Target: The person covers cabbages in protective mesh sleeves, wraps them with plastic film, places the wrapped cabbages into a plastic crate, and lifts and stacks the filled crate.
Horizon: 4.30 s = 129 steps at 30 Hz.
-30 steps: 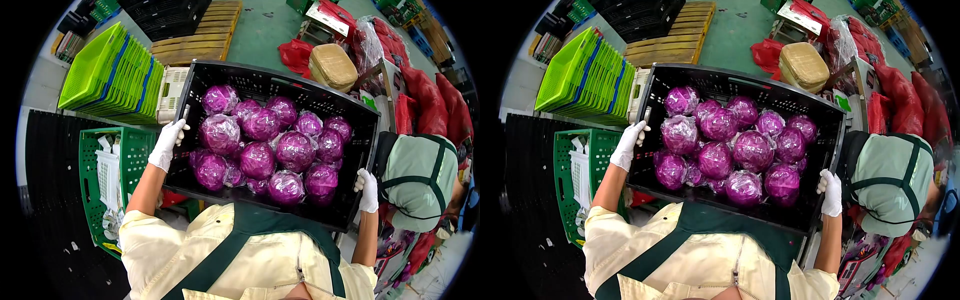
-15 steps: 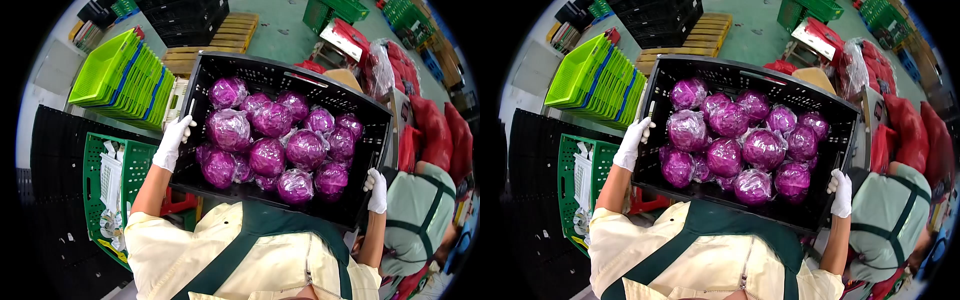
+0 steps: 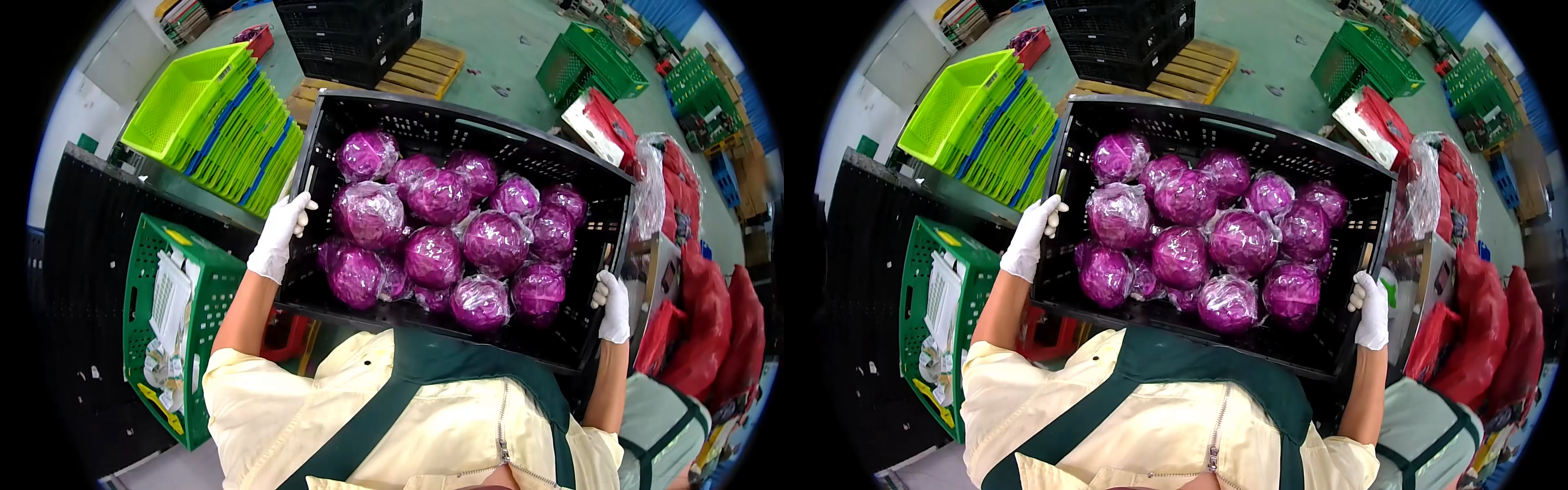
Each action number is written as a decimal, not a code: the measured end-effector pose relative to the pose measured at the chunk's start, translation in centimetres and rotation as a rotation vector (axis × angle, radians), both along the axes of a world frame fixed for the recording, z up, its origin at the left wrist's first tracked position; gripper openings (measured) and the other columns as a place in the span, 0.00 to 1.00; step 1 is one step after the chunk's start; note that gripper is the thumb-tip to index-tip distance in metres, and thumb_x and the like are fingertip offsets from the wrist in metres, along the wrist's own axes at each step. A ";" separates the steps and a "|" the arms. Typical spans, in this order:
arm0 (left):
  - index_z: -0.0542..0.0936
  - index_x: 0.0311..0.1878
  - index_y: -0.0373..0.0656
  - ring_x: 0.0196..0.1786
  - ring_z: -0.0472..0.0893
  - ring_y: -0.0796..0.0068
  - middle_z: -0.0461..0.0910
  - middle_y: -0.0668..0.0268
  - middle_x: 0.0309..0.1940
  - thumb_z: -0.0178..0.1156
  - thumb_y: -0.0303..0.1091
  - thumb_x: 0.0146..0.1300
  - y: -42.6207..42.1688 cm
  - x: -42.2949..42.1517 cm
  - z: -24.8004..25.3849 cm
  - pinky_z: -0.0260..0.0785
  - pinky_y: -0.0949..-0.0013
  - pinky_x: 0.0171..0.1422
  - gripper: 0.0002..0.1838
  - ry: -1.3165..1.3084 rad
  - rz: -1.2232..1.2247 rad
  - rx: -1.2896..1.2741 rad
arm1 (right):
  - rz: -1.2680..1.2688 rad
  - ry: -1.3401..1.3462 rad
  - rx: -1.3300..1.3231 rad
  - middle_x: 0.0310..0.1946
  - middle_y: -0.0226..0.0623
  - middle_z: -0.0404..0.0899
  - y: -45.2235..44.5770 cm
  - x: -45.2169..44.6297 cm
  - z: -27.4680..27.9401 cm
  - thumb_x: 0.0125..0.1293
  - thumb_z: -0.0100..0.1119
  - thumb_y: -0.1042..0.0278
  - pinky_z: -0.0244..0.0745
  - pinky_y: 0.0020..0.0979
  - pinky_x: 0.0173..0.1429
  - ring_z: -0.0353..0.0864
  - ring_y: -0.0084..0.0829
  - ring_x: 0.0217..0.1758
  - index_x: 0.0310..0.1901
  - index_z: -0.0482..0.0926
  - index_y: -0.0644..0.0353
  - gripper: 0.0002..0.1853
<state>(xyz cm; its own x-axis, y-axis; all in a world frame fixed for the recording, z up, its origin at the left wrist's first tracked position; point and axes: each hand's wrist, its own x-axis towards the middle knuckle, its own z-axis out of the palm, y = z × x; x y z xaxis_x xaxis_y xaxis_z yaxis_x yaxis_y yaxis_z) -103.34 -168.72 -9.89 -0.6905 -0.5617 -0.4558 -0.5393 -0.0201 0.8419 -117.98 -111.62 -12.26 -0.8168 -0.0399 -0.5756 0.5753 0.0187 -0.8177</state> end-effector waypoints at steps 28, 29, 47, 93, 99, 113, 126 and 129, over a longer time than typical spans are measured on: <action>0.79 0.32 0.40 0.13 0.62 0.84 0.66 0.75 0.14 0.53 0.42 0.69 -3.3 -46.7 3.6 0.56 0.76 0.18 0.16 0.071 0.167 0.010 | 0.179 0.068 -0.067 0.17 0.16 0.61 -5.3 -56.5 6.1 0.62 0.55 0.66 0.54 0.20 0.19 0.57 0.12 0.14 0.32 0.70 0.50 0.04; 0.79 0.33 0.40 0.13 0.62 0.84 0.66 0.75 0.13 0.53 0.43 0.69 -2.1 -49.0 3.7 0.57 0.75 0.18 0.16 0.044 0.191 -0.005 | 0.184 0.060 -0.071 0.17 0.16 0.61 -4.9 -59.5 5.8 0.62 0.55 0.66 0.54 0.20 0.19 0.57 0.12 0.15 0.32 0.70 0.51 0.04; 0.80 0.33 0.42 0.16 0.61 0.85 0.65 0.77 0.15 0.55 0.43 0.69 -0.4 -85.0 -3.7 0.56 0.77 0.21 0.15 -0.055 0.342 0.008 | 0.309 0.004 -0.059 0.15 0.14 0.57 -7.8 -103.0 -4.0 0.64 0.56 0.65 0.55 0.20 0.20 0.55 0.11 0.14 0.32 0.71 0.53 0.06; 0.76 0.29 0.46 0.15 0.59 0.85 0.63 0.79 0.14 0.53 0.48 0.68 -1.7 -124.9 -22.0 0.51 0.78 0.19 0.17 -0.334 1.156 0.482 | 1.117 -0.539 0.286 0.18 0.20 0.61 -46.4 -168.1 -29.1 0.61 0.57 0.66 0.58 0.24 0.19 0.59 0.17 0.15 0.31 0.69 0.56 0.07; 0.75 0.31 0.44 0.13 0.61 0.82 0.64 0.76 0.13 0.57 0.47 0.66 -1.8 -130.2 -24.0 0.54 0.76 0.19 0.16 -0.312 1.255 0.393 | 1.186 -0.495 0.228 0.18 0.20 0.60 -51.2 -174.4 -30.4 0.60 0.56 0.67 0.54 0.23 0.19 0.57 0.16 0.16 0.33 0.69 0.55 0.06; 0.74 0.35 0.42 0.15 0.63 0.79 0.65 0.74 0.13 0.64 0.46 0.61 -8.3 -131.1 -53.7 0.57 0.72 0.22 0.16 -0.333 1.281 0.519 | 1.158 -0.434 0.264 0.16 0.23 0.59 -59.7 -175.1 -59.9 0.56 0.54 0.69 0.52 0.29 0.18 0.55 0.20 0.14 0.29 0.68 0.55 0.05; 0.76 0.32 0.42 0.16 0.63 0.81 0.65 0.74 0.15 0.63 0.48 0.62 -11.3 -133.5 -72.9 0.58 0.76 0.20 0.17 -0.462 1.365 0.368 | 1.058 -0.320 0.245 0.16 0.20 0.58 -62.3 -174.7 -81.0 0.58 0.54 0.72 0.50 0.23 0.18 0.54 0.16 0.15 0.29 0.69 0.54 0.04; 0.76 0.27 0.43 0.16 0.64 0.83 0.68 0.73 0.15 0.64 0.49 0.62 -11.0 -133.3 -72.7 0.56 0.77 0.20 0.19 -0.334 1.437 0.427 | 1.130 -0.320 0.240 0.18 0.24 0.63 -61.3 -175.4 -82.0 0.57 0.57 0.68 0.58 0.26 0.22 0.61 0.20 0.18 0.36 0.71 0.59 0.08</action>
